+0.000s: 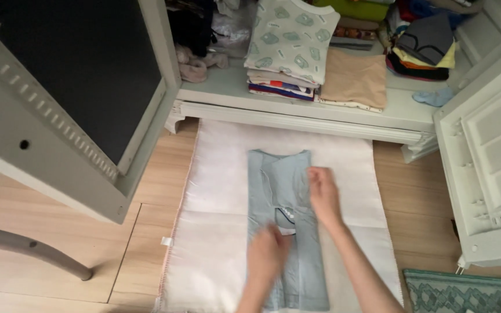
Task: Folding small t-shirts and placing them into a closet.
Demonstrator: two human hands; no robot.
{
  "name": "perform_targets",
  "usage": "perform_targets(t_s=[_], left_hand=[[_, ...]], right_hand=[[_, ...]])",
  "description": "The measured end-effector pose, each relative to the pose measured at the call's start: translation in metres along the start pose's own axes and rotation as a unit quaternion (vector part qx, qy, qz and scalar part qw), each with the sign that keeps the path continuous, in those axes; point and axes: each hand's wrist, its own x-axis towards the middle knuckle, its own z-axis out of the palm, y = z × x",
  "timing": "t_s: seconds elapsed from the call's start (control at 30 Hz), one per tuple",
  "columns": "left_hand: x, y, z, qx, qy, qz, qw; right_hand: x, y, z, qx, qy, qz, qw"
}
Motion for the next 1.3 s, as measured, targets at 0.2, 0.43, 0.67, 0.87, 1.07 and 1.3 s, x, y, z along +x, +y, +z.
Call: perform_targets(t_s=[0.2,0.43,0.67,0.87,1.07,1.3], left_hand=[[0.103,0.028,-0.027,-0.118,0.147,0.065,0.98],[0.123,0.018,-0.015,-0.09,0.171,0.093,0.977],[0.108,0.029,-0.015,0.139,0.2,0.193,0.95],[0.105,0.04,-0.01,0.131,0.175,0.41,0.886],[0.139,0.019,0.035,0.25,0.001,0.381,0.89],[0.139,0.032,0.054,0.281,0.153,0.42,0.85]], right_hand=[[0.009,0.006,-0.013,-0.09,-0.074,-0.112,0.987],[0.017,0.002,0.026,-0.235,-0.267,0.022,0.934],[0.027,0.015,0.027,-0.293,-0.27,-0.002,0.917],[-0.06,0.02,0.001,-0.261,-0.231,-0.192,0.918],[-0.19,0.016,-0.055,-0.414,-0.235,-0.398,0.784],[-0.185,0.016,-0.096,-0.071,-0.497,-0.291,0.815]])
